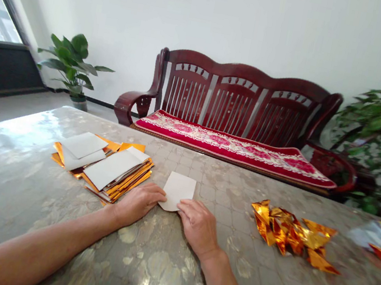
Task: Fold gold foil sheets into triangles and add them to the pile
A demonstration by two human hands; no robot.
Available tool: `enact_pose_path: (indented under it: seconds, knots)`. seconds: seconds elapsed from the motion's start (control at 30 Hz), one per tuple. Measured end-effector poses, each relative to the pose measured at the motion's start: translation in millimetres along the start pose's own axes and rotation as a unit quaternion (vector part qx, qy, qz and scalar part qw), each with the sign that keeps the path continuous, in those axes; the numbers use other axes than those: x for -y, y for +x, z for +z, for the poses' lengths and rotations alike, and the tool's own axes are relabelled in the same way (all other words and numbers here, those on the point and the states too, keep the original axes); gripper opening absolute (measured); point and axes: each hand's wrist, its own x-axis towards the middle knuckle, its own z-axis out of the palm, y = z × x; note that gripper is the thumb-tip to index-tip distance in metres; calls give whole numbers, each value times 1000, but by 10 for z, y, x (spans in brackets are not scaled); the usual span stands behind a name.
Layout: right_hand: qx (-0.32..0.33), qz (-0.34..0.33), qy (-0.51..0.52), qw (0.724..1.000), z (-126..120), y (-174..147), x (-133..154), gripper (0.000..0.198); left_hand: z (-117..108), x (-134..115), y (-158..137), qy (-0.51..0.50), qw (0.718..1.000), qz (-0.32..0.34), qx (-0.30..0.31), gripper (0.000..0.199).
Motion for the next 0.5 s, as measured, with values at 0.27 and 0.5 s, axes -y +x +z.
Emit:
enact_pose_path:
  seconds: [0.27,0.5]
  knots:
    - [32,70,-34,996,-1,25,-5,18,-52,-79,9,53,998,6,20,22]
    - [62,114,-34,991,-7,50,13,15,-90,-86,4,4,1000,-22,13,24]
